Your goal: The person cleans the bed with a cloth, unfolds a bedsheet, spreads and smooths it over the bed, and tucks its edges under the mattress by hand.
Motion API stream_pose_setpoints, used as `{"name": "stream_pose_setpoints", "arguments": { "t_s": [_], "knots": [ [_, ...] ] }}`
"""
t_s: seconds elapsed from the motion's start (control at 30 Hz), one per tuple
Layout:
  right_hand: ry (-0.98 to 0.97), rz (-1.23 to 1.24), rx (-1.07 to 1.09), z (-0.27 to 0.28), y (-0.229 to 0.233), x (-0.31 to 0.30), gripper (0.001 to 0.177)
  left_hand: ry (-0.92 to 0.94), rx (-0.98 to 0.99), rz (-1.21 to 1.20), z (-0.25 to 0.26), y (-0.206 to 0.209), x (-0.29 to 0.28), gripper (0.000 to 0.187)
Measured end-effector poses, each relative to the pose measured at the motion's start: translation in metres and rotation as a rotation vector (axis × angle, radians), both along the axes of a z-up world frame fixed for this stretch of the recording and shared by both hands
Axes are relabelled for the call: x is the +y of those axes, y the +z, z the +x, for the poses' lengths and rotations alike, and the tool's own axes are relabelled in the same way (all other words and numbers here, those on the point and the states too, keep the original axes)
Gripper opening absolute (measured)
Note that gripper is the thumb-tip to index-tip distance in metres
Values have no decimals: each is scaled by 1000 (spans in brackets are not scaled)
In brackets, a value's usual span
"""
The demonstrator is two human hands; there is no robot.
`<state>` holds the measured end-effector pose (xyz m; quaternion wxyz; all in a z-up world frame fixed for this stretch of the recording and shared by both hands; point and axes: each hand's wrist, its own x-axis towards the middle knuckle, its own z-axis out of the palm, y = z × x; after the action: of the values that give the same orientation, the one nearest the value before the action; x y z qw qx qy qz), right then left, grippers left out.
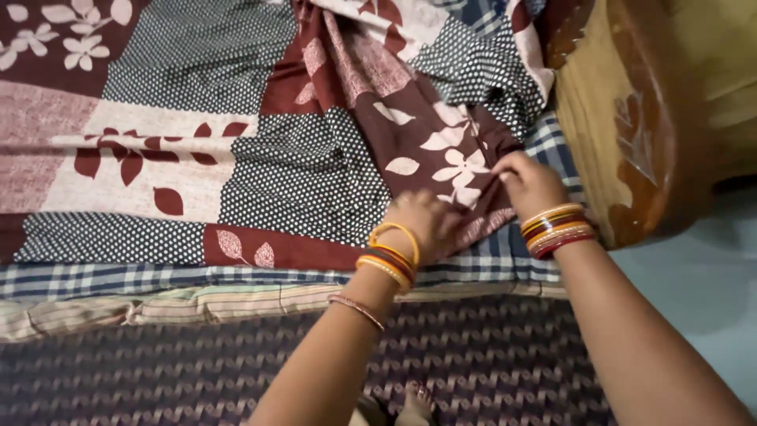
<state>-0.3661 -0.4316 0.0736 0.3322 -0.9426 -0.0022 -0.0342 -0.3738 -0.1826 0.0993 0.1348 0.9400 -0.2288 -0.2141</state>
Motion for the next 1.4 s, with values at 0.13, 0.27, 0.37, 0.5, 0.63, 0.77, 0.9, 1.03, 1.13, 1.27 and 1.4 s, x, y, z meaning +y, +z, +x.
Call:
{"name": "stream_pose_setpoints", "arguments": {
  "t_s": [0.13,0.27,0.37,0.5,0.63,0.77,0.9,1.03,1.13,1.27,1.4],
  "knots": [
    [-219,552,123,-6,-8,-21,13,-12,154,82,8,32,-26,59],
    [-331,648,144,-19,-13,-30,31,373,-94,-450,21,25,0,36],
    [-109,51,-30,-30,8,-3,74,373,-153,-552,29,22,6,31],
    [-9,-245,227,-25,33,45,88,388,-48,-663,24,16,0,26],
    [106,-189,-368,2,22,46,71,369,67,-1026,21,36,-6,24],
    [349,-95,-287,34,-19,36,35,212,230,-860,3,63,-4,29],
    [1,211,-219,14,0,23,48,108,241,-1040,-2,74,19,43],
    [-92,244,-564,-25,75,17,49,134,-69,-283,4,76,37,49],
    [-103,231,-547,-41,113,16,51,329,-421,-124,2,75,52,36],
    [-15,-341,-411,-48,137,-13,33,582,-752,-106,1,77,96,25],
    [131,-772,171,-57,123,-25,15,905,-723,-488,-3,75,133,36]
  ]
}}
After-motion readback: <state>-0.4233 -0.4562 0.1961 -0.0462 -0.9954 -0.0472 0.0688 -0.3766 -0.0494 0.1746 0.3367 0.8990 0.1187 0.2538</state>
